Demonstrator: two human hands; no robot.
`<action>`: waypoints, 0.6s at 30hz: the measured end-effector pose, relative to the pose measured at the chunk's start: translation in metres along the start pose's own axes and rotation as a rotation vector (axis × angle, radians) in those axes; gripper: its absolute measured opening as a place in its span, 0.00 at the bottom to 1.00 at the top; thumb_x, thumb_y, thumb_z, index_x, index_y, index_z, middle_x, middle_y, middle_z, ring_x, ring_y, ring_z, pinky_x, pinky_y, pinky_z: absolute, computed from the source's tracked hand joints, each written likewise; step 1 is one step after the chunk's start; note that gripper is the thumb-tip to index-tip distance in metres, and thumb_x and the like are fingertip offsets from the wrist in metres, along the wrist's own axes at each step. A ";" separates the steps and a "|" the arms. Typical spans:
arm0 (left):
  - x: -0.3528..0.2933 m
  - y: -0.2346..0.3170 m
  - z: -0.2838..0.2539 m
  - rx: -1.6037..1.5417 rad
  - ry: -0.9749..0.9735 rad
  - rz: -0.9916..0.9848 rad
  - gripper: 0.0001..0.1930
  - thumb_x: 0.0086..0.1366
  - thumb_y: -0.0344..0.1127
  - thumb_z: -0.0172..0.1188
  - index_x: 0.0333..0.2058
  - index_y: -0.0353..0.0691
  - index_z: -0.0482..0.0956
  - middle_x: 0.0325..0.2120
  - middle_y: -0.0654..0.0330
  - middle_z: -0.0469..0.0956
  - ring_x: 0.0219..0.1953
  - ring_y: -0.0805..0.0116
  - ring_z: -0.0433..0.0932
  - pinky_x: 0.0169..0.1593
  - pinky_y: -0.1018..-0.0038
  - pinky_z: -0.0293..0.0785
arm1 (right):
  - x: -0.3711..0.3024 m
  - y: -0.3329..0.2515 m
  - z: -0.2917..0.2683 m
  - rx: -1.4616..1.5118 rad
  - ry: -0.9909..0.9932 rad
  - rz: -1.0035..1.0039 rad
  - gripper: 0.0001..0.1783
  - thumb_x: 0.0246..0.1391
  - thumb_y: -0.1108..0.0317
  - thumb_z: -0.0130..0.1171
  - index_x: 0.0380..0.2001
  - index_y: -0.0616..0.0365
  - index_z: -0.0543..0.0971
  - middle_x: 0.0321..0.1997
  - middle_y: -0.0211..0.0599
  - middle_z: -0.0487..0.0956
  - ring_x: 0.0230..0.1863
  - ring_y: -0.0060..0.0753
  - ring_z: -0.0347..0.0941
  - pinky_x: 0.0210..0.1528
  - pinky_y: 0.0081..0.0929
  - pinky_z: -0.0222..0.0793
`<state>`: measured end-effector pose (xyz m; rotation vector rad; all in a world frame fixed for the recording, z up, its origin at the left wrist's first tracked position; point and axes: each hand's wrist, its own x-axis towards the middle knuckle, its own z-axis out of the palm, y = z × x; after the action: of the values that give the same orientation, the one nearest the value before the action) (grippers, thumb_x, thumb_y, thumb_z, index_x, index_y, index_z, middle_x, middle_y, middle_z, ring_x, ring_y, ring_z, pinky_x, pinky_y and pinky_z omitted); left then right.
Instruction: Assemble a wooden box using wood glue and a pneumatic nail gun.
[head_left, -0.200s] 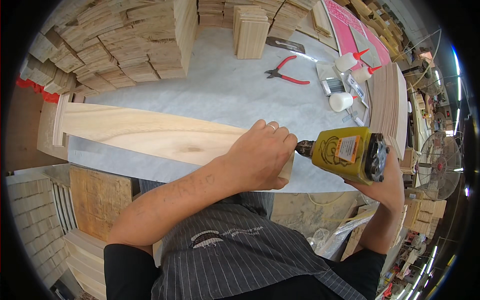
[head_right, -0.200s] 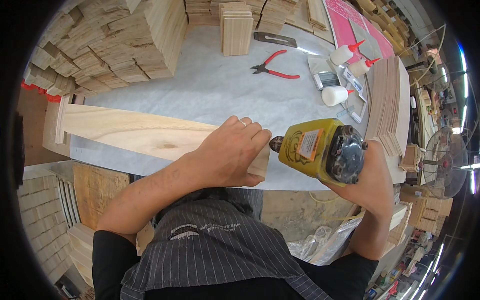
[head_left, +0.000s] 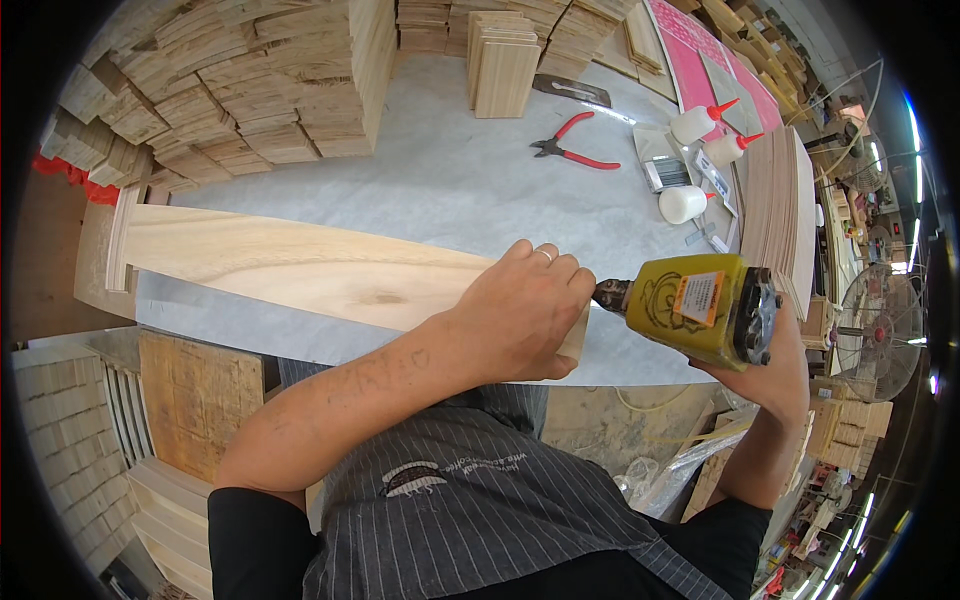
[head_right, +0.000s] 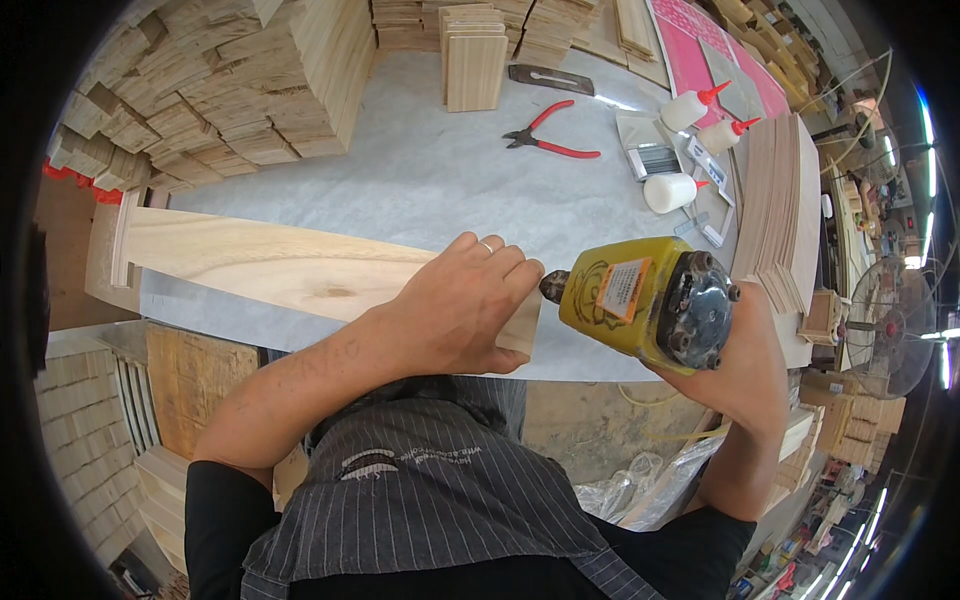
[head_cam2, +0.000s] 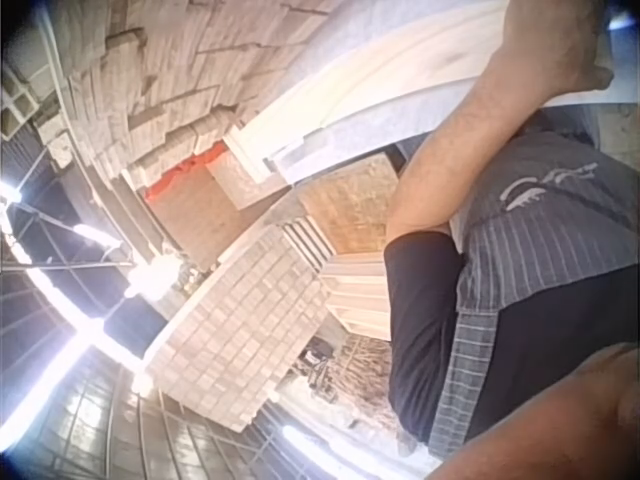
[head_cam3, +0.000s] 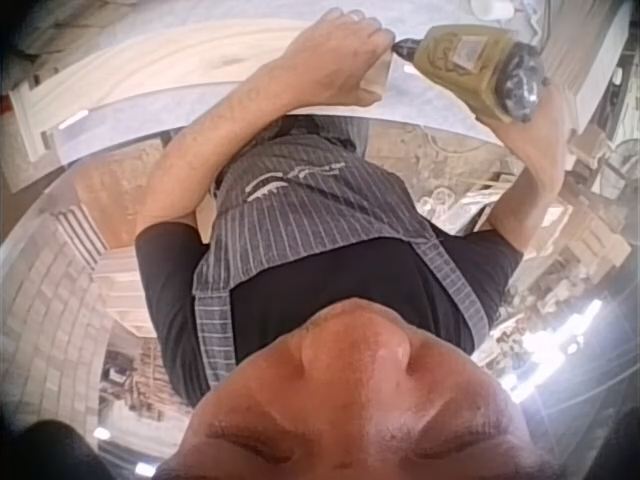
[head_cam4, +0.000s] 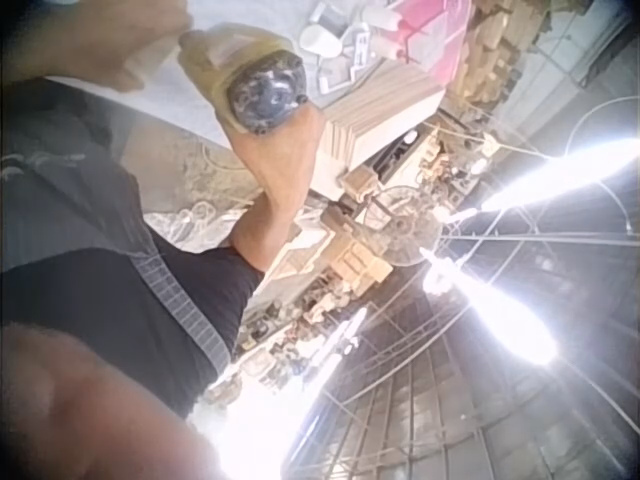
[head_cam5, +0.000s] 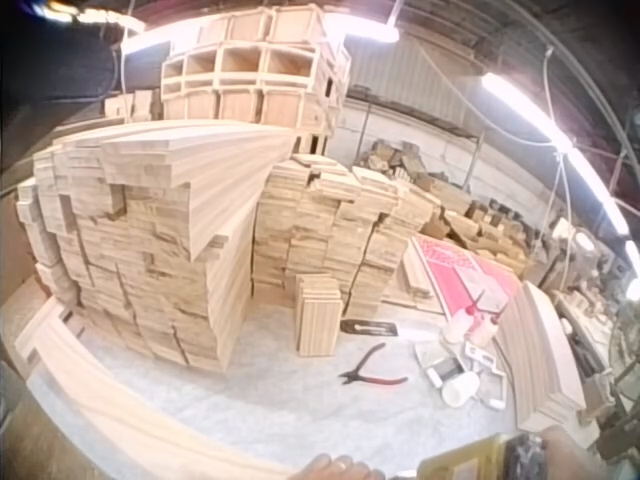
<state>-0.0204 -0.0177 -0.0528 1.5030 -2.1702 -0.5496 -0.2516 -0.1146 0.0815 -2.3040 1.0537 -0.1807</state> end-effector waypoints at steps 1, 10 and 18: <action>0.000 0.000 0.000 -0.003 0.009 0.005 0.37 0.45 0.47 0.79 0.50 0.32 0.74 0.40 0.53 0.76 0.46 0.57 0.75 0.52 0.65 0.68 | 0.001 0.000 0.000 -0.002 -0.002 -0.022 0.22 0.36 0.68 0.78 0.36 0.66 0.82 0.30 0.39 0.84 0.30 0.27 0.81 0.35 0.27 0.75; 0.000 0.001 0.002 -0.002 0.027 0.009 0.36 0.45 0.46 0.79 0.49 0.33 0.75 0.39 0.53 0.76 0.45 0.56 0.75 0.52 0.65 0.68 | -0.002 0.003 0.002 -0.103 0.019 0.046 0.23 0.37 0.68 0.79 0.37 0.66 0.82 0.31 0.39 0.84 0.31 0.27 0.81 0.36 0.28 0.75; 0.001 0.001 0.004 0.034 0.034 0.016 0.34 0.45 0.46 0.78 0.47 0.34 0.75 0.39 0.52 0.77 0.46 0.55 0.75 0.52 0.64 0.69 | -0.027 0.002 -0.009 -0.002 -0.089 0.107 0.26 0.35 0.67 0.79 0.39 0.66 0.81 0.35 0.41 0.82 0.37 0.30 0.79 0.44 0.30 0.74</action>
<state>-0.0233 -0.0180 -0.0556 1.5003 -2.1745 -0.4804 -0.2743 -0.0998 0.0906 -2.2288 1.1279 -0.0345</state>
